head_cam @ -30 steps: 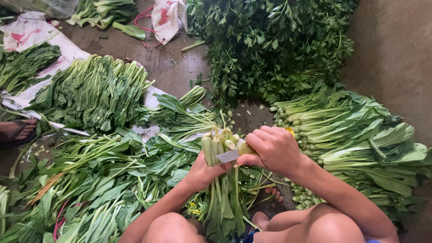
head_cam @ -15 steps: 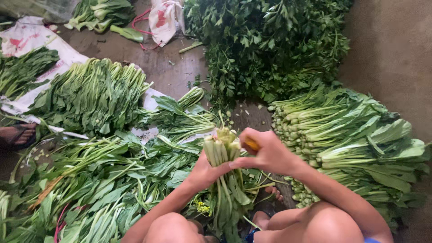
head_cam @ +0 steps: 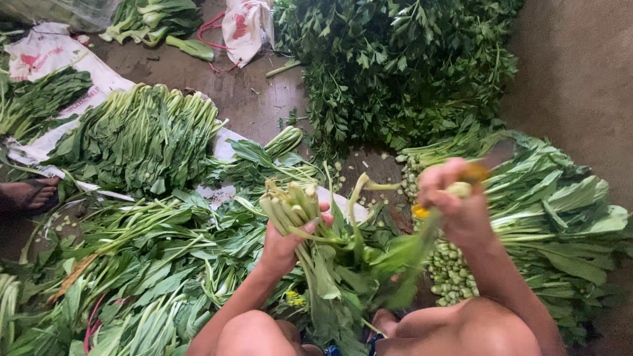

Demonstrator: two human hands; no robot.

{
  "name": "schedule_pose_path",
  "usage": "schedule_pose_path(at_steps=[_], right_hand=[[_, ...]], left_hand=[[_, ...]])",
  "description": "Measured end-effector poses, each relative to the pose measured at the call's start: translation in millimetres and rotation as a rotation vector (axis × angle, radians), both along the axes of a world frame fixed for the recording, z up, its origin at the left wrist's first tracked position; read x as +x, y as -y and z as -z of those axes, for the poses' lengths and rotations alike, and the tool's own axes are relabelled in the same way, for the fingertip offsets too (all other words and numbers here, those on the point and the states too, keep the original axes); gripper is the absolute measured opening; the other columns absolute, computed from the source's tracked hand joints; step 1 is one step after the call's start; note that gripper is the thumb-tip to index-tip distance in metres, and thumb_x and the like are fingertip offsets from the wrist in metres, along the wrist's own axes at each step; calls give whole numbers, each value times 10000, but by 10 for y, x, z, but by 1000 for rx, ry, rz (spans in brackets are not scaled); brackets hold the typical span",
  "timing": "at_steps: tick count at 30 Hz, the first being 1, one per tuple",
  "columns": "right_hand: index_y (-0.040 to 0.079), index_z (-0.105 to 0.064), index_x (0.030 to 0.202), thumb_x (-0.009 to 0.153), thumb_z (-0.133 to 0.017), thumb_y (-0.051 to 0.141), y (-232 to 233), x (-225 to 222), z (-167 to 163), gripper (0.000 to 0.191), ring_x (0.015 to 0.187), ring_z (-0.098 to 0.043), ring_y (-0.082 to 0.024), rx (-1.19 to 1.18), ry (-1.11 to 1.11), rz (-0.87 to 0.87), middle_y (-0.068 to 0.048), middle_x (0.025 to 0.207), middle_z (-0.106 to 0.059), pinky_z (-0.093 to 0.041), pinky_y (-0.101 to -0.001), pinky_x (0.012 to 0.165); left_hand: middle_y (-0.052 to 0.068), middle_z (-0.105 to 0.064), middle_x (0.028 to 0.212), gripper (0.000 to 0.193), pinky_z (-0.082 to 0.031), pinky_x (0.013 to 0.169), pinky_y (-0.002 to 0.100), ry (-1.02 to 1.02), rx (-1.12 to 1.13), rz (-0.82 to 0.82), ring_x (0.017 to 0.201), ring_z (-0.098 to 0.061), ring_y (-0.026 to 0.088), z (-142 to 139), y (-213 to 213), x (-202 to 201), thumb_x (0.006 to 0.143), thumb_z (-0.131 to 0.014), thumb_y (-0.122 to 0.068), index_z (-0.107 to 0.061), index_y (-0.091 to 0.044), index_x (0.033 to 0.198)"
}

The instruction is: The person sits on the floor of a vegetable workspace surrounded by piles of leafy greens. They pick up bunches of green vegetables, trim the stem ends with a small knife, strip off damaged leaves, and place the trimmed bunches onto a growing pile beside them.

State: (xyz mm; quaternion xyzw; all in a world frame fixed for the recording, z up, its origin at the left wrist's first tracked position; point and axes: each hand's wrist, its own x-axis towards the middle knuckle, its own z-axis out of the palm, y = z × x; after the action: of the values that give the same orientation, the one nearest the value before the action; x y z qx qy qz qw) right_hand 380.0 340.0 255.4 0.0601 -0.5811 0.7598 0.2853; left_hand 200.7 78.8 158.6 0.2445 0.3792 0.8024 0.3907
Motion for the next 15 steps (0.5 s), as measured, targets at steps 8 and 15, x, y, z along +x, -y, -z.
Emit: schedule_pose_path(at_steps=[8,15], right_hand=[[95,-604,791,811,-823,220,173,71,-302,253,588,-587,-192,1249,611,346,-31,665,-573,-485,-388,562],[82,-610,867,695,-792,188,429,-347,-232,272,764,-660,-315,1411,390,171,-83,803,-625,-529,-428,629]], left_hand=[[116,-727,1113,373,-572,967,390,-265,-103,-14,1045,-724,216,-44,-74,91,901,-725,-49,-624,52,1246],[101,-744,1057,359,-581,897,350,-183,-115,67,970,-724,186,-197,-122,134,892,-687,-65,-634,40,1232]])
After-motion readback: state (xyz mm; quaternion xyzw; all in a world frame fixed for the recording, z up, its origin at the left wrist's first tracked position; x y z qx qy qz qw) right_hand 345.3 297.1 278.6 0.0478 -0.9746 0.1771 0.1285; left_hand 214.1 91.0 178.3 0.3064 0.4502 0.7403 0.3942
